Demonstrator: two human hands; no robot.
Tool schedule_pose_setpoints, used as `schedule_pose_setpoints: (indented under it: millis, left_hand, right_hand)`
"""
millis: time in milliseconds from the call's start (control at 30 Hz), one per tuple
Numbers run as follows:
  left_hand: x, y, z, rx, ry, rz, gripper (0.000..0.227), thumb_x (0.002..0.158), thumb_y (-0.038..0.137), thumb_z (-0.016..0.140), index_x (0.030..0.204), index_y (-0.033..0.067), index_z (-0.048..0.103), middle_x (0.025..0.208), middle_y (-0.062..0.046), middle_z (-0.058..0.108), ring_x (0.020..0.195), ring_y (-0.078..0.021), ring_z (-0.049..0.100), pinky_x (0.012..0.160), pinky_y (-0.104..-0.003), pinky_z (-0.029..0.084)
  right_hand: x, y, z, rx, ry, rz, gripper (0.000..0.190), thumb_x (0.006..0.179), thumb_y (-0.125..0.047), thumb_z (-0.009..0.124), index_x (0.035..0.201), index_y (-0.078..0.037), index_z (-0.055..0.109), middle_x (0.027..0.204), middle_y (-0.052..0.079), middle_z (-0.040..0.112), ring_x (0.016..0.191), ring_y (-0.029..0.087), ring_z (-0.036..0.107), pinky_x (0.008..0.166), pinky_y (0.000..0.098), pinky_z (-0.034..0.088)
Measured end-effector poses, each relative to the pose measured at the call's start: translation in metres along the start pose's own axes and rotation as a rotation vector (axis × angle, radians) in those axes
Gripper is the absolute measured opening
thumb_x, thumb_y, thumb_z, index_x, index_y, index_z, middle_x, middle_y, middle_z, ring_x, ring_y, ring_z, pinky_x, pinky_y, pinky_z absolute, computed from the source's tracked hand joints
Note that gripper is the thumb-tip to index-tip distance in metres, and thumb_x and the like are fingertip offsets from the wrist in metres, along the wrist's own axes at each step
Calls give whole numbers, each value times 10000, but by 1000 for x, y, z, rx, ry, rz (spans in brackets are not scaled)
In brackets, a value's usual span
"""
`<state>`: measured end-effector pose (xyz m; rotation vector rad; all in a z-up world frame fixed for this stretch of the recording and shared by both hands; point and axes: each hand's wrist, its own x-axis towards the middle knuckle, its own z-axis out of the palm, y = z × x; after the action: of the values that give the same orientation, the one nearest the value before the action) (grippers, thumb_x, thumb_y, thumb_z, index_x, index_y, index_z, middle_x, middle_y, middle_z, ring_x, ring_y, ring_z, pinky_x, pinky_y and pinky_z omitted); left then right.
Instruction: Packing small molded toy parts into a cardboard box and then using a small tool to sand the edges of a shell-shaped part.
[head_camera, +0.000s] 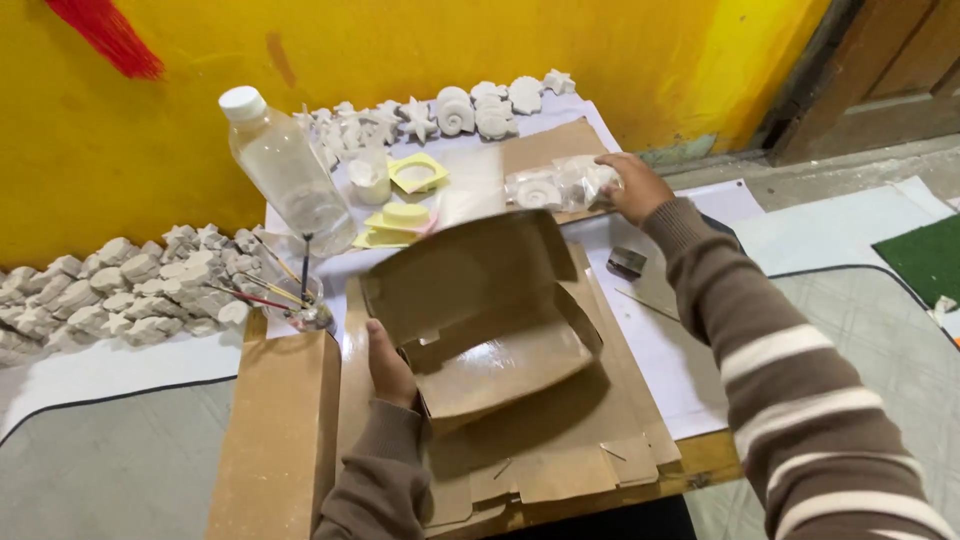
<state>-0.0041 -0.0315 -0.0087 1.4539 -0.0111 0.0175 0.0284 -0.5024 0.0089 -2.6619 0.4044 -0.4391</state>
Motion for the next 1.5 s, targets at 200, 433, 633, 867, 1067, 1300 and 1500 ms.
schedule_pose_setpoints:
  millis: [200,433,633,867,1067,1300,1500]
  left_hand:
    - [27,-60,-20,57,-96,84,702,1108,498,225,1561,-37,248,1641,-244,157,1518,-360,131,1263,-473,62]
    - [34,-78,-12,-22,-93,181,613,1099,411,272,1569,17,269,1642,-203,190,1511,-340,169,1261,-478,87]
    - [42,-96,-18,-7,-101,227,594,1101,397,285,1568,31,281,1639,-186,213,1507,-331,186,1260,-477,97]
    - [35,-79,-13,-45,-118,264,566,1102,366,274,1554,26,304,1622,-187,253,1492,-333,230,1256,-477,129]
    - [40,-103,-10,-120,-95,272,572,1084,365,330,1560,48,303,1616,-189,268,1481,-331,257,1251,-494,142]
    - [84,-220,-30,-179,-273,280,611,1092,391,211,1587,33,231,1621,-206,245,1477,-375,251,1231,-546,140]
    - [43,-94,-18,-105,-339,374,615,1093,396,174,1580,25,239,1618,-226,251,1484,-370,226,1228,-549,136]
  right_hand:
    - [47,-44,-21,-483,-388,-3,776,938,-378,721,1609,-327,335,1588,99,480,1501,299,394,1239,470,347]
    - [66,-78,-30,-580,-615,182,711,938,-487,714,1562,-268,451,1536,162,541,1404,356,525,1141,487,470]
    - [24,-112,-71,-477,-588,279,846,806,-531,858,1514,-230,507,1504,206,568,1374,359,559,1106,492,486]
    - [36,-18,-30,-117,-359,230,823,696,-428,944,1400,-144,629,1324,192,685,1256,369,629,1052,483,507]
    - [-18,-32,-71,617,-82,270,461,811,-248,862,1225,-115,708,1088,96,728,995,244,715,872,355,578]
    - [-120,-192,-105,684,-349,12,403,838,-81,670,1225,0,594,1156,186,669,1096,334,661,988,437,539]
    - [-156,-232,38,101,-755,-364,646,696,-493,912,1181,-142,671,1064,150,748,1061,377,712,870,500,571]
